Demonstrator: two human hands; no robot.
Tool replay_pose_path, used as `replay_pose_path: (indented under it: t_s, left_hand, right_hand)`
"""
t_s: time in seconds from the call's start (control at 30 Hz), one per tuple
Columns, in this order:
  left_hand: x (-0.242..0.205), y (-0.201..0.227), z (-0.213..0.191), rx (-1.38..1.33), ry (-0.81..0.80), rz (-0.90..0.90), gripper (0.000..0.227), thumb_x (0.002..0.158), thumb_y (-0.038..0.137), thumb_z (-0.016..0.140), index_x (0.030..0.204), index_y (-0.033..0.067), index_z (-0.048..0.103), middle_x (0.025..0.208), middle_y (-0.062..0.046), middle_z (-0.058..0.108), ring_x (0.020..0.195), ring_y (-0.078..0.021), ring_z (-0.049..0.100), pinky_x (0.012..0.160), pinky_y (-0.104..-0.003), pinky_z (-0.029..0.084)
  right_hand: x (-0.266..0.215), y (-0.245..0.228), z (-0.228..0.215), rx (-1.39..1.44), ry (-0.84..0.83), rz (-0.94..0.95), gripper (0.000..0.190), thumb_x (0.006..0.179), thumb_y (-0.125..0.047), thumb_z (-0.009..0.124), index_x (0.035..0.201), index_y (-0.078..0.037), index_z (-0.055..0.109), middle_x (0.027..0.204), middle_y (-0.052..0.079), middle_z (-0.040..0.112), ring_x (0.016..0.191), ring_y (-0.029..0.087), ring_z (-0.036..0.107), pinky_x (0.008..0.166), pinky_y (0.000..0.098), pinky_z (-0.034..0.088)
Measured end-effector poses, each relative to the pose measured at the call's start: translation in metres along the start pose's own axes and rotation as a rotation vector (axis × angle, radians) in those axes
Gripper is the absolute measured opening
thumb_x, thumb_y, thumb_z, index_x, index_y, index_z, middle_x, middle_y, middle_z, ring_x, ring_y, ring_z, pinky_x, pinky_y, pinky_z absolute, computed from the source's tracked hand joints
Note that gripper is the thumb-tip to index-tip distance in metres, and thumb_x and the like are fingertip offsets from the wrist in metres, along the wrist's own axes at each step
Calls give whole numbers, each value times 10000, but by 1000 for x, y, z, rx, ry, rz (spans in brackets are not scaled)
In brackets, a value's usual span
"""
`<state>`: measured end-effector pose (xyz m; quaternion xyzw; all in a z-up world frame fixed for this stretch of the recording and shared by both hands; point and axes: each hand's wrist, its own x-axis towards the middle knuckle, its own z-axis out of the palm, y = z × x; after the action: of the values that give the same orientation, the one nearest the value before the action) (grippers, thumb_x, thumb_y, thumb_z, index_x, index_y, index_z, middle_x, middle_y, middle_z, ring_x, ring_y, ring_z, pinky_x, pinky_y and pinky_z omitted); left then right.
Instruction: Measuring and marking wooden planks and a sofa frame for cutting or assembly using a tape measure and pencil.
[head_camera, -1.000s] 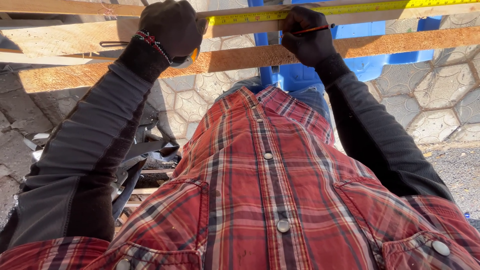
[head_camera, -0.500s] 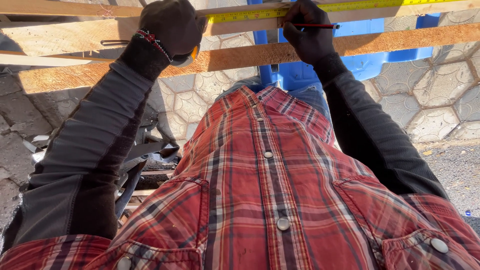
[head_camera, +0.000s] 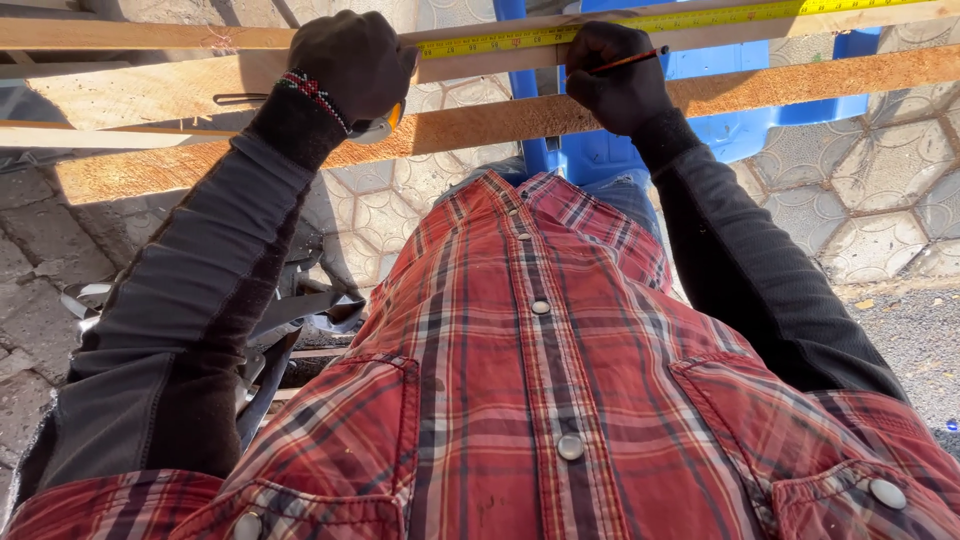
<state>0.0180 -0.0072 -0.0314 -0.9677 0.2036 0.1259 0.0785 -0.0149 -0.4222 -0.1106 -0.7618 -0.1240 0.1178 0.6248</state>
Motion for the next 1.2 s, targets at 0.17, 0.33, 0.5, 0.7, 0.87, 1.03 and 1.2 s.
replay_pose_path:
  t_s: [0.17,0.33,0.5,0.7,0.87,1.03,1.2]
  left_hand:
    - [-3,-3,11,46,75,45,623,1222,666,829,931,116,798,783,-146,801,623,-404,780,524,-557,625]
    - [-5,1,-2,33,74,58,612,1239,615,804,894,109,786,748,-129,782,580,-368,762,487,-522,622]
    - [-3,1,-9,-57,10,37,599,1256,520,762,884,52,792,765,-171,803,604,-407,767,535,-549,642]
    - [-5,4,-13,-33,65,31,589,1226,527,764,846,77,786,701,-171,760,559,-392,742,477,-551,597]
    - [-6,4,-13,-31,50,26,596,1226,573,830,877,91,823,707,-161,764,557,-367,745,488,-538,611]
    - [-6,7,-22,-57,5,11,604,1235,585,832,919,71,827,753,-185,784,594,-389,766,503,-548,616]
    - [-6,6,-19,-70,-4,27,595,1244,567,820,945,52,818,760,-171,787,613,-381,765,503,-544,619]
  right_hand:
    - [-11,-5,-11,-13,-65,91,78,920,-34,767,958,-101,752,940,38,743,834,193,625,707,393,462]
    - [-28,-2,-10,32,-55,149,44,955,-78,776,977,-109,754,952,43,752,841,193,656,708,389,492]
    - [-50,-11,-2,86,-43,278,46,919,-152,780,913,-150,734,916,-6,732,835,150,646,718,365,482]
    - [-71,-22,4,137,-101,318,54,899,-116,753,919,-143,710,956,8,769,893,166,684,792,390,517]
    - [-67,-25,0,147,-165,295,67,914,-74,736,925,-135,710,913,11,769,829,147,685,736,361,527]
    - [-61,-29,-9,100,-229,309,86,902,-66,734,933,-141,706,916,9,740,837,158,661,716,371,496]
    - [-65,-31,-11,106,-248,365,122,940,-45,793,971,-154,746,989,3,785,918,153,709,786,360,559]
